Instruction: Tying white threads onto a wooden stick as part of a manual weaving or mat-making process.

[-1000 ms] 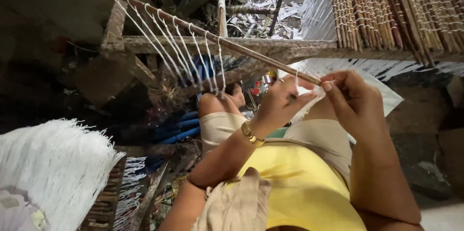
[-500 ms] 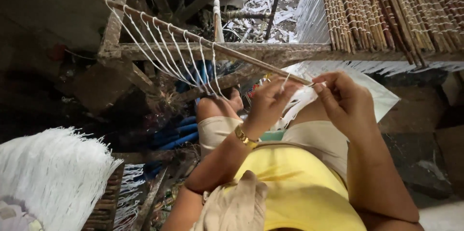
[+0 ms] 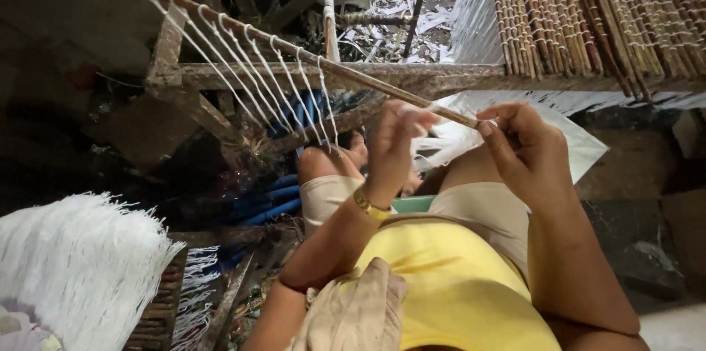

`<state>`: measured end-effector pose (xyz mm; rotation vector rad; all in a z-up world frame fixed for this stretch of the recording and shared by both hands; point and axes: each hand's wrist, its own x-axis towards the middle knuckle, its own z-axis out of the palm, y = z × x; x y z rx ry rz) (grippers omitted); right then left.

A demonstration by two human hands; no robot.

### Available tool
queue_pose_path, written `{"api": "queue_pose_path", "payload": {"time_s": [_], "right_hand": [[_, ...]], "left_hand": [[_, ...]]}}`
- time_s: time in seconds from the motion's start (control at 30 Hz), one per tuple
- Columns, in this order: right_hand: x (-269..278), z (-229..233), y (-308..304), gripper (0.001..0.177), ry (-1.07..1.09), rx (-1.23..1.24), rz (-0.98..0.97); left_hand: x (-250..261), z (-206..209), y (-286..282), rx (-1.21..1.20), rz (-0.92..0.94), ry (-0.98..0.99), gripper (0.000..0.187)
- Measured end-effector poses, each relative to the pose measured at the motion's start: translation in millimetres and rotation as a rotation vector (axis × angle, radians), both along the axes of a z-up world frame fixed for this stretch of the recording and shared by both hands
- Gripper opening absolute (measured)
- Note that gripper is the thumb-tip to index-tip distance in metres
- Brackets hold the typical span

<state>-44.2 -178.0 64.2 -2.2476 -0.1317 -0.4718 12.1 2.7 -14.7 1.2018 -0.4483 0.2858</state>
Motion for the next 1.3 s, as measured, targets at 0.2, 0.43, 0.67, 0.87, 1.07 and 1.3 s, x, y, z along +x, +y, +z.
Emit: {"api": "queue_pose_path", "payload": {"time_s": [0.2, 0.43, 0.67, 0.87, 1.07, 1.3], "right_hand": [[4.0, 2.6, 5.3, 0.013, -0.005, 0.023, 0.072], [8.8, -1.0, -4.4, 0.013, -0.046, 0.013, 0.093], [13.8, 4.5, -2.7, 0.019, -0.032, 0.031, 0.157], [13.0, 6.4, 0.9, 0.02, -0.038, 0.079, 0.163], [12.2, 1.3, -1.8, 0.025, -0.048, 0.088, 0.154], [7.6, 10.1, -4.8, 0.024, -0.106, 0.028, 0.094]], "left_hand": [[-0.5, 5.6, -7.4, 0.218, -0.045, -0.015, 0.025], [6.8, 8.6, 8.2, 0.049, -0.105, 0.027, 0.015], [-4.0, 28.7, 2.1, 0.323, -0.047, -0.028, 0.015], [8.9, -3.4, -3.0, 0.345, -0.017, 0.017, 0.033], [2.0, 22.9, -5.1, 0.274, -0.068, -0.097, 0.016], [9.0, 29.6, 24.2, 0.042, -0.182, -0.018, 0.015]]}}
